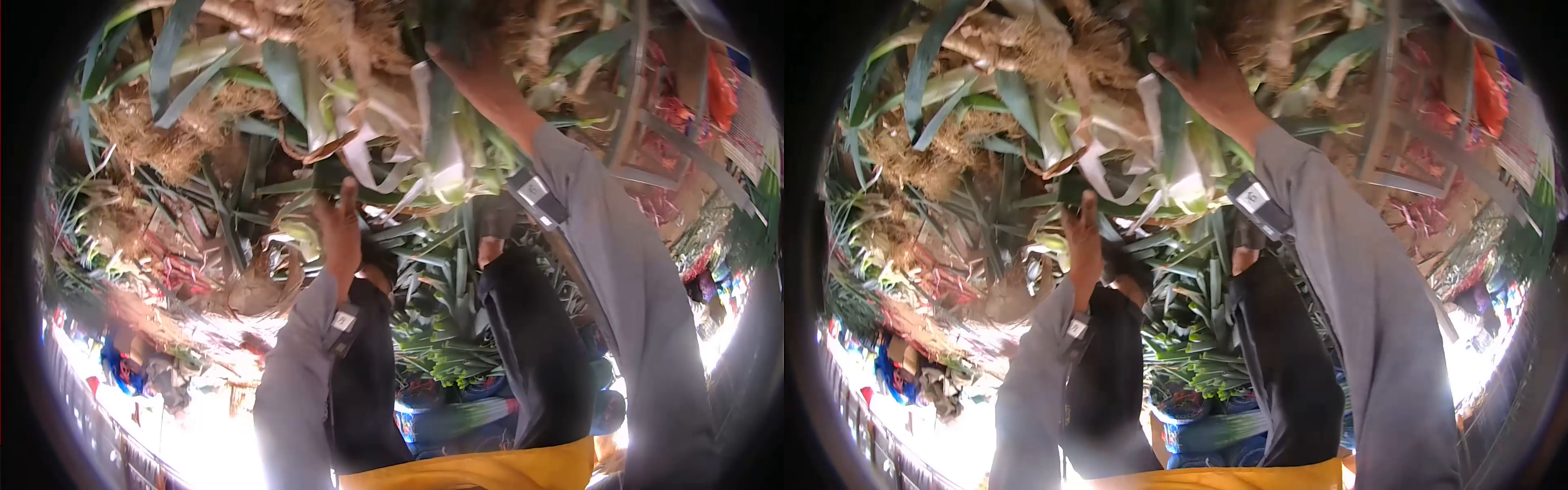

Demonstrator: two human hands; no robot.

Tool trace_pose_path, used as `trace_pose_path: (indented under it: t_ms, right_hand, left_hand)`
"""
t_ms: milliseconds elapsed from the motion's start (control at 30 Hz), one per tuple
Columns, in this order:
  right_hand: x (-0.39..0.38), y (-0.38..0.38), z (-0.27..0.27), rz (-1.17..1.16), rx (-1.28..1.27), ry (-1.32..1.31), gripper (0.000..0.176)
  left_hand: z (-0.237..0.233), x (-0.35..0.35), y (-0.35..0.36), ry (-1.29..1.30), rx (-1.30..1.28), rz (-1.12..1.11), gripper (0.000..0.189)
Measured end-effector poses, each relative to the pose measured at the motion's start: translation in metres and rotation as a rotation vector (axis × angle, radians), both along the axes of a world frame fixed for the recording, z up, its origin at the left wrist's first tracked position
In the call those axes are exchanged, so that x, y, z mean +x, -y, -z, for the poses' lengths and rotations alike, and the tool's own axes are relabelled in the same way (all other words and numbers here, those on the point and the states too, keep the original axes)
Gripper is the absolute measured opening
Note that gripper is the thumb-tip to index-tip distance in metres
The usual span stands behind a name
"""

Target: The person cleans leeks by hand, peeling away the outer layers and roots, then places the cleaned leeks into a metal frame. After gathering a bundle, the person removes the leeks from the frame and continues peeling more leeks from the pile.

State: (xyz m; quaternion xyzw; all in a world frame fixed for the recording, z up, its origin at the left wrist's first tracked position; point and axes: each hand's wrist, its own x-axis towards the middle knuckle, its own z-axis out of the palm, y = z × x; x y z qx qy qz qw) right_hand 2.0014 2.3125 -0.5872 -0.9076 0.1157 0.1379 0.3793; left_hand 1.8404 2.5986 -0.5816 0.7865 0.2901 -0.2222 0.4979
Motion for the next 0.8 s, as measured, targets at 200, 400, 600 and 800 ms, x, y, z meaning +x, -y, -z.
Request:
trace_pose_path:
  t_ms: [200,400,600,800]
  right_hand:
    - [0.008,-0.006,0.006,-0.324,0.071,-0.03,0.094]
    - [0.013,-0.006,0.0,-0.237,0.046,-0.199,0.107]
    - [-0.005,-0.006,0.041,-0.216,0.296,0.107,0.073]
    - [-0.033,-0.034,0.025,-0.059,0.04,-0.163,0.082]
  left_hand:
    - [0.029,-0.011,-0.017,0.133,0.364,0.372,0.065]
    - [0.031,0.002,-0.03,-0.049,-0.052,-0.438,0.068]
    - [0.049,-0.001,-0.041,-0.114,-0.353,-0.485,0.065]
    - [0.039,0.031,-0.001,-0.115,-0.647,-0.312,0.049]
